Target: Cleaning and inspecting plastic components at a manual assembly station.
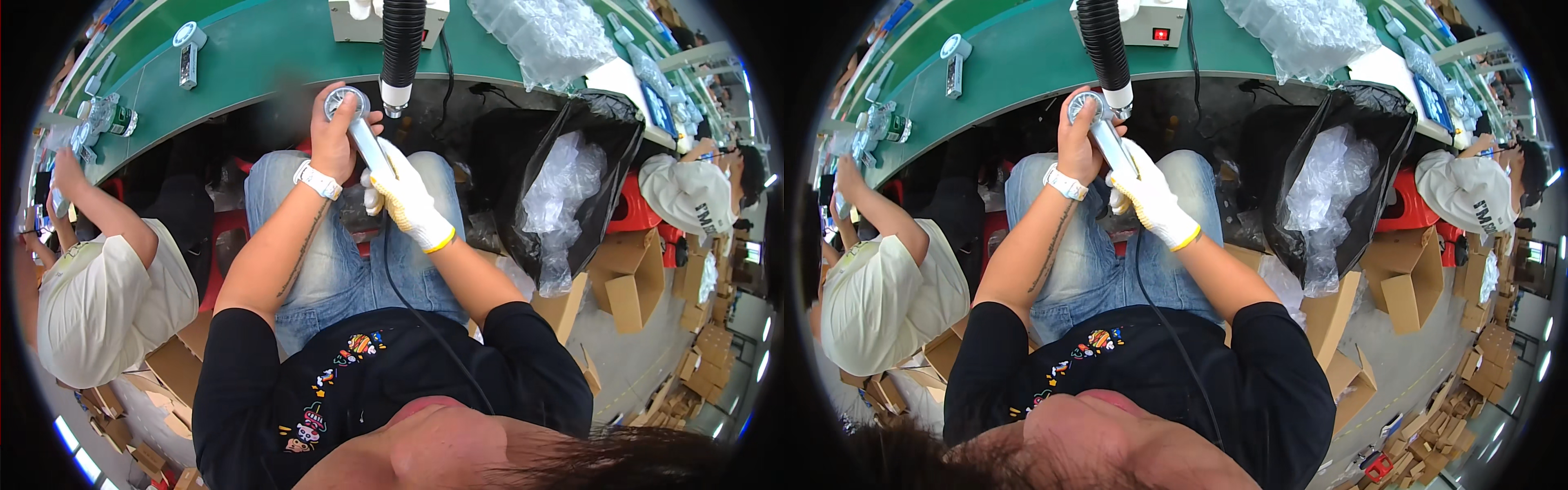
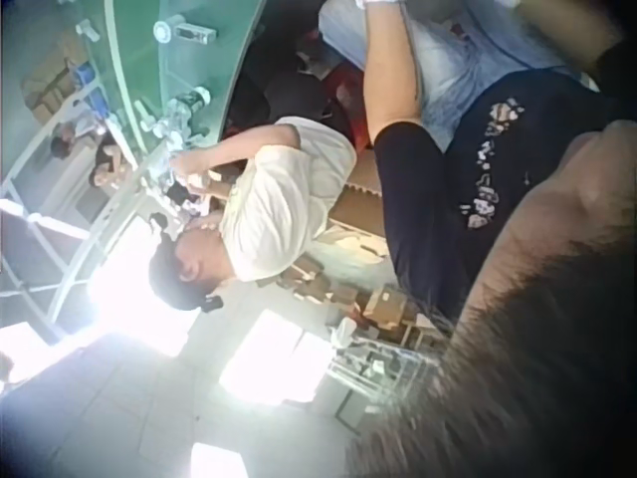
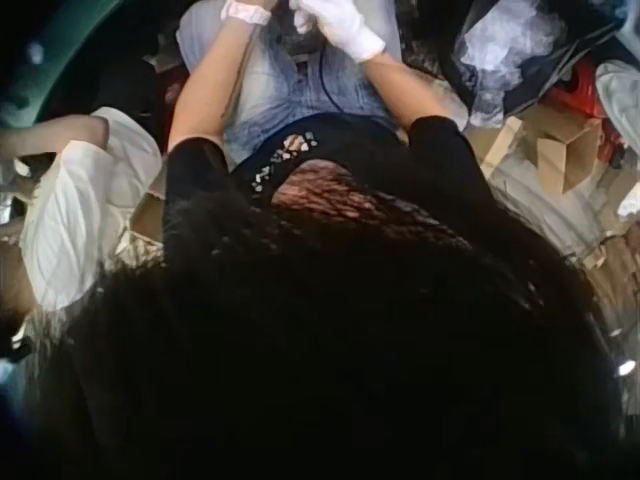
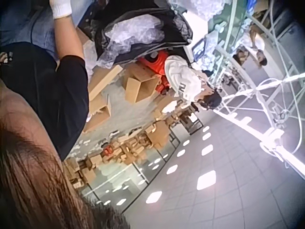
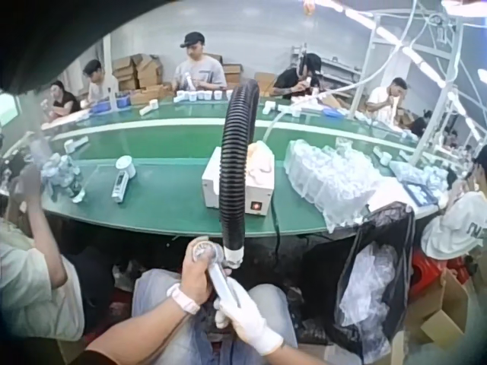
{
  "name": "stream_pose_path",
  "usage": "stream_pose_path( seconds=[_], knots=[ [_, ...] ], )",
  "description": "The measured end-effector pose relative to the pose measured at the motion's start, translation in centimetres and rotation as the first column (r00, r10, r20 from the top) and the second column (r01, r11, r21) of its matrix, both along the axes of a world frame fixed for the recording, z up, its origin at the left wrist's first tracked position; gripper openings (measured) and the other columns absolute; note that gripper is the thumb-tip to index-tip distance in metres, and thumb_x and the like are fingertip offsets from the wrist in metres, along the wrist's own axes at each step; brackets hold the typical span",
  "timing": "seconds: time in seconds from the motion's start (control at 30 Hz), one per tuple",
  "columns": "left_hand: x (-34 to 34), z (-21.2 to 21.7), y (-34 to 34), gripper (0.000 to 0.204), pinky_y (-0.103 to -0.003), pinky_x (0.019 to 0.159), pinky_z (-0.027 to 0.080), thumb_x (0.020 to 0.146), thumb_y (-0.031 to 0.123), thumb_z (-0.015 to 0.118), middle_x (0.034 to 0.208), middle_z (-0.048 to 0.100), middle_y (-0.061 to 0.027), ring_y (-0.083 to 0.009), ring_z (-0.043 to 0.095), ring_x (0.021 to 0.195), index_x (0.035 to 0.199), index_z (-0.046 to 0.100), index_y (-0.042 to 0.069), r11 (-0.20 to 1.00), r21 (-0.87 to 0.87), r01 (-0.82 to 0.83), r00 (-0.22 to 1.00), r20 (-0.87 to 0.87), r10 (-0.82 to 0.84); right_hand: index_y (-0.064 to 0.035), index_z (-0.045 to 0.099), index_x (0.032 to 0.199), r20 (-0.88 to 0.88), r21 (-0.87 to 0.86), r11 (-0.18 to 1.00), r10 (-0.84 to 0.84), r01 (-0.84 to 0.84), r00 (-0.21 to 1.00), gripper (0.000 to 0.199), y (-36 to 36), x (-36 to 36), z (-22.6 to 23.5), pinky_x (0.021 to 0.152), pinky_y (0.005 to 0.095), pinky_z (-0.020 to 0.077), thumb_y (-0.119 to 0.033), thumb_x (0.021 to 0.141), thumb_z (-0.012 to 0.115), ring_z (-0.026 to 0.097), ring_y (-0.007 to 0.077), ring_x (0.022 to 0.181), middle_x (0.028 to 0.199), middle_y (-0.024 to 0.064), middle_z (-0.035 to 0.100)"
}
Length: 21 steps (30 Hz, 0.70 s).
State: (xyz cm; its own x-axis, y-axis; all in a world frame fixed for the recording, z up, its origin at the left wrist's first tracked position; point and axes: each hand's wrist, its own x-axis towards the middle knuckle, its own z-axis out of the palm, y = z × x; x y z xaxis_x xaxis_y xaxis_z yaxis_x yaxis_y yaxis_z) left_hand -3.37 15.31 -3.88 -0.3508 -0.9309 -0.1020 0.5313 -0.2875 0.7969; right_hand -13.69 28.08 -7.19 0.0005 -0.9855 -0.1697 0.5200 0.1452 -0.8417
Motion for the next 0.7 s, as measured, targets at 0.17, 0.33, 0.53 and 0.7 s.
stream_pose_path(
  seconds=[0.17, 0.33, 0.53, 0.7],
  knots=[
    [-0.4, -0.7, -1.0, 0.049, -0.04, 0.069, 0.065, 0.1, 0.031, 0.069, 0.111, 0.061, -0.0096, -0.0243, 0.072, 0.082, 0.137, 0.044, 0.012, 0.995, 0.089, -0.038, 0.999, 0.039, 0.035, -0.0062, 0.03, 0.16, 0.133, 0.04, 0.998, -0.046, 0.041, 0.99, 0.076, 0.7, -0.1, -1.6, 0.057, 0.0299, 0.0527, -0.027, 0.098, 0.07, 0.064, 0.0175, 0.069, 0.1, 0.0101, 0.065],
    [-1.7, -0.8, -1.0, 0.045, -0.04, 0.068, 0.066, 0.101, 0.03, 0.068, 0.108, 0.063, -0.0088, -0.0225, 0.072, 0.083, 0.135, 0.045, 0.011, 0.996, 0.089, -0.033, 0.999, 0.026, 0.03, -0.0086, 0.028, 0.161, 0.253, 0.052, 0.998, -0.045, 0.033, 0.966, 0.078, 1.7, -1.0, -2.2, 0.057, 0.0306, 0.0517, -0.026, 0.097, 0.07, 0.064, 0.0185, 0.071, 0.101, 0.0105, 0.064],
    [-2.2, 0.2, -1.0, 0.052, -0.037, 0.067, 0.065, 0.098, 0.029, 0.072, 0.112, 0.061, -0.0106, -0.0225, 0.072, 0.087, 0.137, 0.044, 0.008, 0.997, -0.048, -0.062, 0.998, 0.01, 0.063, -0.0133, 0.029, 0.161, 0.386, 0.042, 0.999, -0.011, -0.006, 0.923, 0.083, 2.0, -1.8, -2.0, 0.062, 0.0324, 0.052, -0.023, 0.093, 0.074, 0.064, 0.019, 0.076, 0.108, 0.0114, 0.062],
    [-1.6, 2.2, -1.5, 0.054, -0.036, 0.069, 0.066, 0.098, 0.027, 0.073, 0.114, 0.061, -0.0116, -0.0222, 0.072, 0.09, 0.138, 0.044, 0.006, 0.964, -0.237, -0.116, 0.989, 0.067, 0.135, -0.0157, 0.03, 0.16, 0.499, 0.027, 0.995, 0.073, -0.1, 0.864, 0.089, 1.1, -2.4, -2.9, 0.068, 0.0339, 0.0524, -0.018, 0.086, 0.079, 0.063, 0.0194, 0.082, 0.113, 0.0109, 0.059]
  ],
)
